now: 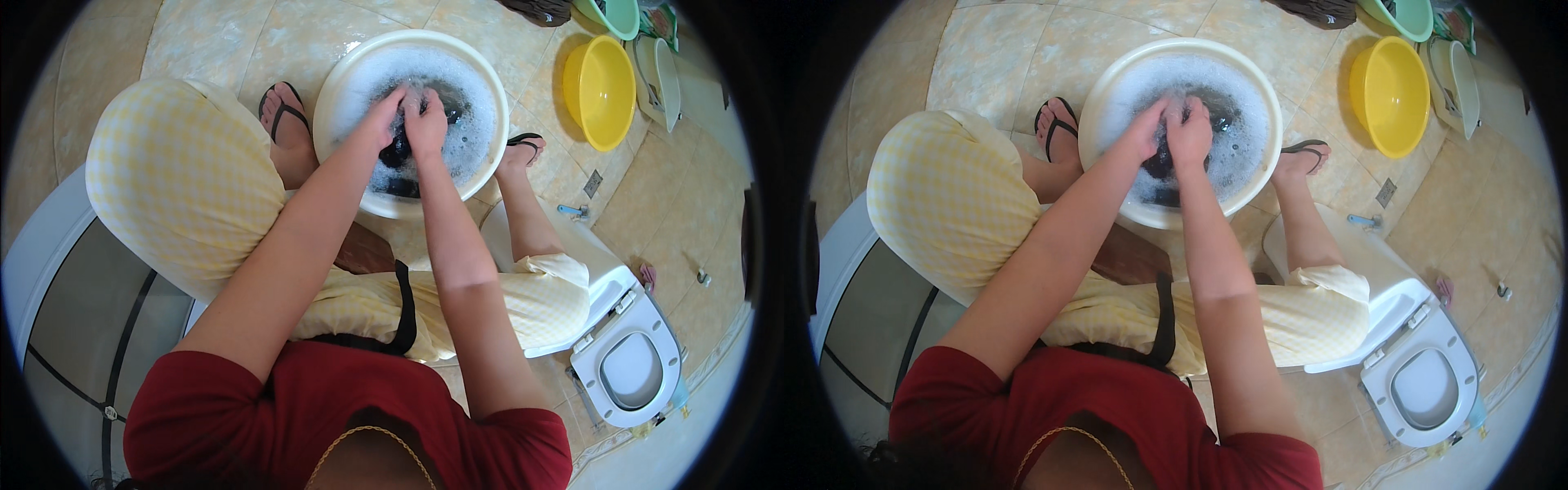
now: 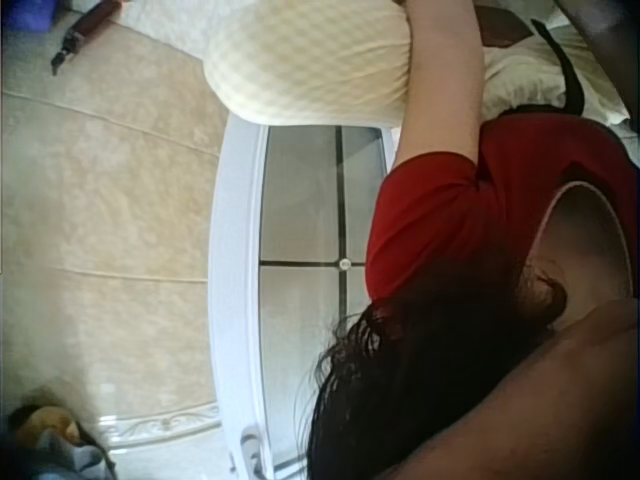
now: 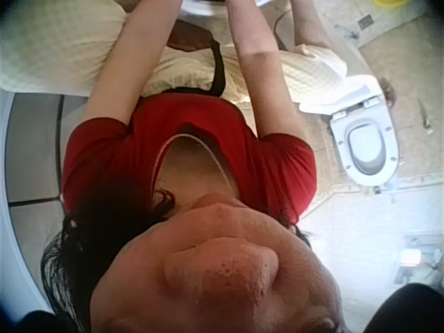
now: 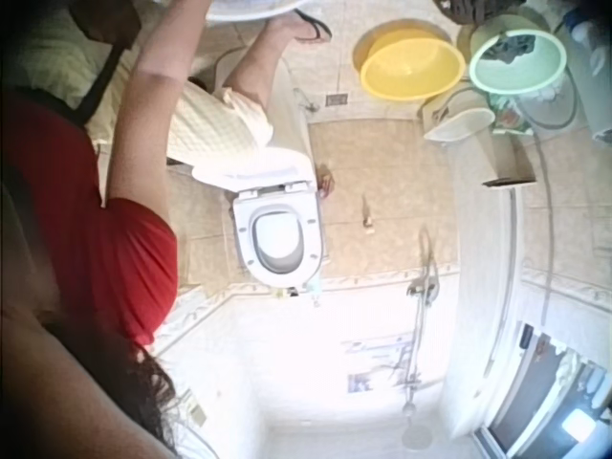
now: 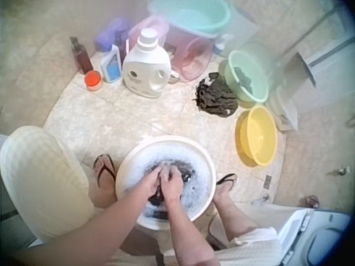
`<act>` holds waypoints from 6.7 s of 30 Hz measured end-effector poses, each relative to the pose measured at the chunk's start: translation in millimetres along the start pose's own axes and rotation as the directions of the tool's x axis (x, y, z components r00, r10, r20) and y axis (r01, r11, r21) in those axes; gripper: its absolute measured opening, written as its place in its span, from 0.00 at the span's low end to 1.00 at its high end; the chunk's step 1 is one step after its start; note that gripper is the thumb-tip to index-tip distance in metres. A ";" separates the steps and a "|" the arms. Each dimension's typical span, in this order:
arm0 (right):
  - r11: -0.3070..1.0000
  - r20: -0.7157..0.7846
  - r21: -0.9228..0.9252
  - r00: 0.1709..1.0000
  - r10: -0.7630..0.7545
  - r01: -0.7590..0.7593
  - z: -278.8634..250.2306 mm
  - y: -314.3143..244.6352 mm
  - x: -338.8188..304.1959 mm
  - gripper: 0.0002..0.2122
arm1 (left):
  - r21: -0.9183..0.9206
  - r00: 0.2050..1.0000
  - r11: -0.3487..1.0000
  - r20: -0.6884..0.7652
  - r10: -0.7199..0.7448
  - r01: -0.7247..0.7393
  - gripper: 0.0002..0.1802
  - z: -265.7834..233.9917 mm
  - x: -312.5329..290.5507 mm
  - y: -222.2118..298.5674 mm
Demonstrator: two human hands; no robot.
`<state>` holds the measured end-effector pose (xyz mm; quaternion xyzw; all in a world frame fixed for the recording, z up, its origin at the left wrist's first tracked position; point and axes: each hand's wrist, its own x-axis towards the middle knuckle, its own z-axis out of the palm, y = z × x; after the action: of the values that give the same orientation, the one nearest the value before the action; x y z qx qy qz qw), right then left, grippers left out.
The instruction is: The person pours liquid detergent into a white basin filled with water. They then submerge a dark garment into the soapy water and scrub it by hand, repeatedly agitating and wringing the fabric to clean it.
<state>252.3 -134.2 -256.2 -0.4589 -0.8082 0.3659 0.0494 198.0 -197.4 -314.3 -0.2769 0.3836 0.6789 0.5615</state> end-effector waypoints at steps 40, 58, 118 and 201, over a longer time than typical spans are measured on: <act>0.993 -0.146 -0.034 0.983 -0.116 0.112 -17.5 -60.6 -45.9 0.10 | -0.157 0.917 0.986 0.399 0.009 0.059 0.27 39.4 -43.1 26.8; 0.896 0.175 -0.425 0.959 0.222 -0.129 -12.9 39.0 21.4 0.18 | 0.059 0.987 0.992 -0.121 -0.103 0.111 0.20 7.8 4.3 -8.3; 0.929 0.167 -0.369 0.984 0.055 0.011 -24.2 29.1 13.9 0.17 | -0.014 0.992 1.000 -0.125 -0.023 0.022 0.22 32.0 -27.1 14.7; 0.981 -0.106 0.074 0.977 0.184 -0.177 -39.7 -41.9 -7.3 0.18 | 0.094 0.951 0.989 0.277 -0.139 0.117 0.27 51.1 -56.3 27.3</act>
<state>243.5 -131.3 -198.8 -0.5485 -0.7470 0.3679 0.0761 186.3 -187.9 -234.9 -0.1798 0.3062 0.6585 0.6636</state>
